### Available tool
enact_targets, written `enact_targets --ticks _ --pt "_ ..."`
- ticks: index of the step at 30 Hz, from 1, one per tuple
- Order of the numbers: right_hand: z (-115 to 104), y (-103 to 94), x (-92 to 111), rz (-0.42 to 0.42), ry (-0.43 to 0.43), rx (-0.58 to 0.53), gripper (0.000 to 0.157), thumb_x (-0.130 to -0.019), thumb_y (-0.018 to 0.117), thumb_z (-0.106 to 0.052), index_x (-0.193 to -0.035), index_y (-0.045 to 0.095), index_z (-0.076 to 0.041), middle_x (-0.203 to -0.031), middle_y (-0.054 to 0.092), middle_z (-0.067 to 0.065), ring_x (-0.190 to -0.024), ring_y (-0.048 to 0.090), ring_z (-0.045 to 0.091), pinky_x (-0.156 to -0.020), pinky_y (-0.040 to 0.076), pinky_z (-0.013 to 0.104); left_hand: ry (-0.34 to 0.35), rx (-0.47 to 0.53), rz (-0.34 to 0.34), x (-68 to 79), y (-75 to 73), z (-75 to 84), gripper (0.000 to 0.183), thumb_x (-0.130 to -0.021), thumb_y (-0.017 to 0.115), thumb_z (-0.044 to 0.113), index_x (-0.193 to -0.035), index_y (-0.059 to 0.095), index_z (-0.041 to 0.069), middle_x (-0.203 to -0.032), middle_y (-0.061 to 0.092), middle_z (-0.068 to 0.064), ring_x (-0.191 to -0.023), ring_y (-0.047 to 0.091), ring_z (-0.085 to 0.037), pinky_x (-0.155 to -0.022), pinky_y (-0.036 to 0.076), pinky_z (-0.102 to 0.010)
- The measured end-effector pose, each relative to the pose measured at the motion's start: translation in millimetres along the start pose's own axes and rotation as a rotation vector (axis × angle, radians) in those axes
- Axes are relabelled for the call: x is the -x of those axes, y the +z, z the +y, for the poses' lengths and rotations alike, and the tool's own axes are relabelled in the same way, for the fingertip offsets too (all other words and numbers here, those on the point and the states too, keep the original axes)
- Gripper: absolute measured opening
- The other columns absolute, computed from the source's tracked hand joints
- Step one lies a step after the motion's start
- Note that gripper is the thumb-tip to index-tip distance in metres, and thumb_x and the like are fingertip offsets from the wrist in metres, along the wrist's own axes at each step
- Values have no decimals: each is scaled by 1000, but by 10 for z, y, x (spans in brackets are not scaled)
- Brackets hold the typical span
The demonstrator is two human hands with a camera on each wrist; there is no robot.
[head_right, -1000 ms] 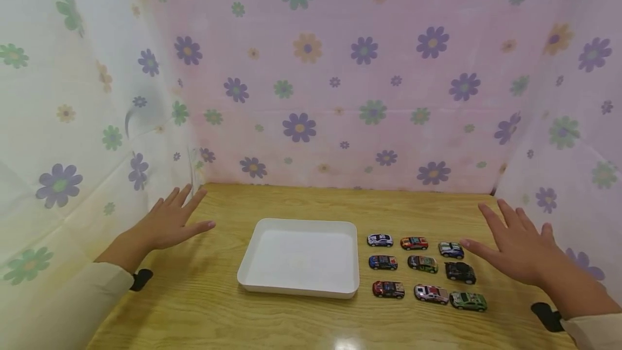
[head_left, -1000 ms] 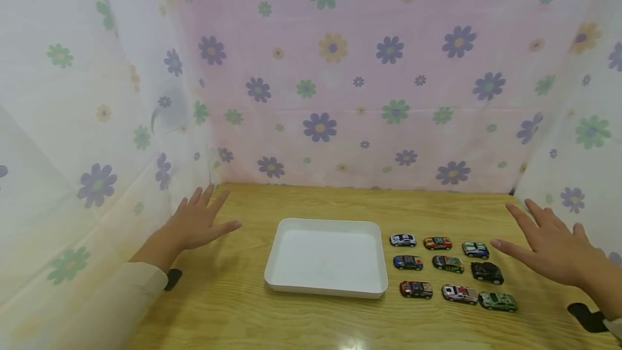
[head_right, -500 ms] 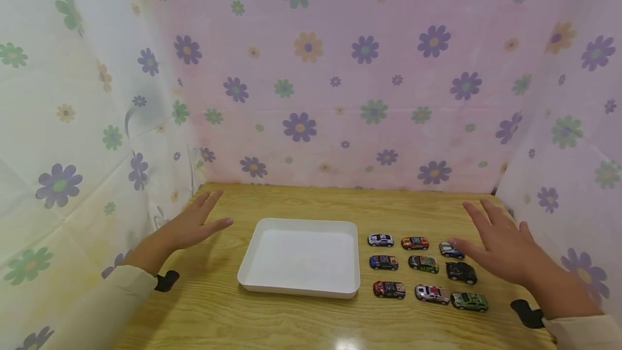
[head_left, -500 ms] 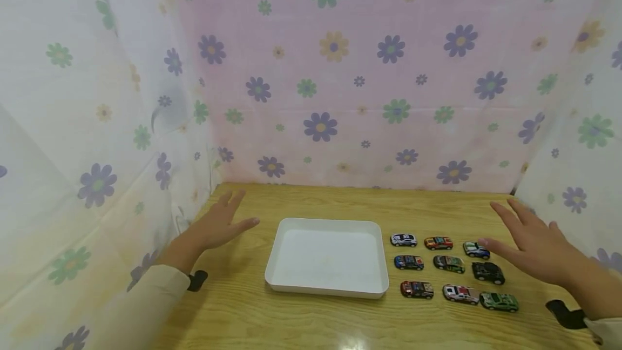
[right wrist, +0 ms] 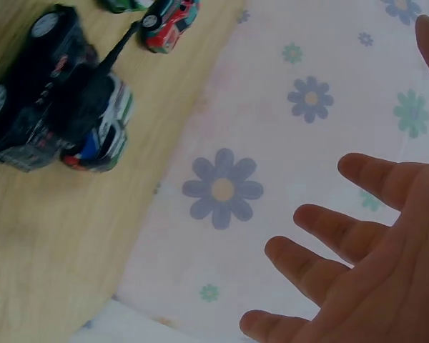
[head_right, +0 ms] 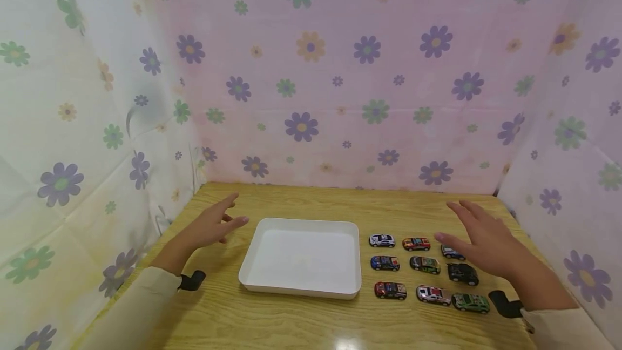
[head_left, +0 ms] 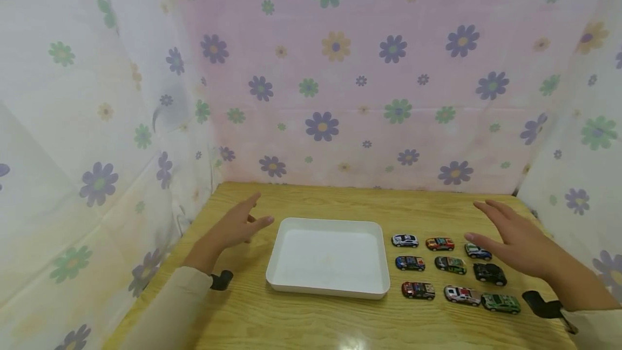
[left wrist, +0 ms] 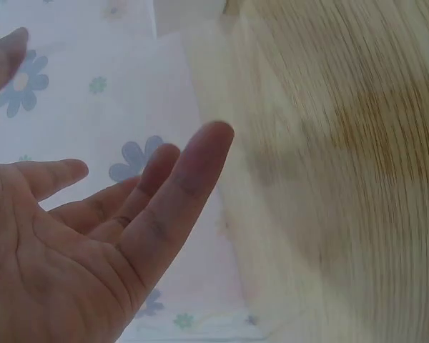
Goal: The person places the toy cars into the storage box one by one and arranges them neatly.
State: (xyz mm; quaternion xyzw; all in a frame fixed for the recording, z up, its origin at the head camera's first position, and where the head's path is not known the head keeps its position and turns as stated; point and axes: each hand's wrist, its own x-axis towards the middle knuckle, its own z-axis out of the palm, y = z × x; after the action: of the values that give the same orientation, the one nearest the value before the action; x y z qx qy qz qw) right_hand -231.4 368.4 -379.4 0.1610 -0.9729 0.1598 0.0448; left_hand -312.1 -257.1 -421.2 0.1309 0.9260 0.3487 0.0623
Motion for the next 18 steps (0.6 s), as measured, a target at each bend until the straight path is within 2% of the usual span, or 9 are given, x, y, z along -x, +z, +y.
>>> enact_targets --ticks 3,6,9,14,18 --pt "-17 -11 -56 -7 -15 -35 82 -99 66 -51 -158 35 -3 -162 22 36 -138 30 65 -94 34 83 -10 109 -22 -23 47 -2 95 -97 66 57 -168 12 24 -166 28 -23 -120 64 -40 -71 64 -36" --pt "-21 -31 -115 0 -33 -58 75 -98 69 -47 -152 44 -1 -161 25 37 -138 30 64 -95 35 82 -26 227 -39 -52 102 -12 92 -97 71 48 -167 17 24 -166 29 -25 -133 54 -46 -72 65 -37" --pt "-37 -49 -178 12 -50 -75 66 -99 70 -44 -147 51 -2 -158 32 35 -137 34 61 -96 38 79 -55 357 -76 -79 156 -24 90 -97 74 40 -166 20 20 -166 28 -25 -139 48 -48 -76 66 -42" --pt "-92 -61 -273 8 -48 -148 57 -100 69 -40 -144 56 -5 -152 47 29 -133 46 55 -95 44 75 -80 507 -140 -120 239 -65 89 -97 75 30 -165 21 12 -164 31 -25 -133 57 -41 -83 65 -46" --pt "-143 1 -338 2 -16 -230 57 -101 67 -40 -146 55 -7 -151 50 25 -130 52 51 -98 44 75 -82 552 -164 -118 279 -77 85 -98 74 28 -165 24 12 -162 35 -24 -127 62 -36 -86 64 -48"
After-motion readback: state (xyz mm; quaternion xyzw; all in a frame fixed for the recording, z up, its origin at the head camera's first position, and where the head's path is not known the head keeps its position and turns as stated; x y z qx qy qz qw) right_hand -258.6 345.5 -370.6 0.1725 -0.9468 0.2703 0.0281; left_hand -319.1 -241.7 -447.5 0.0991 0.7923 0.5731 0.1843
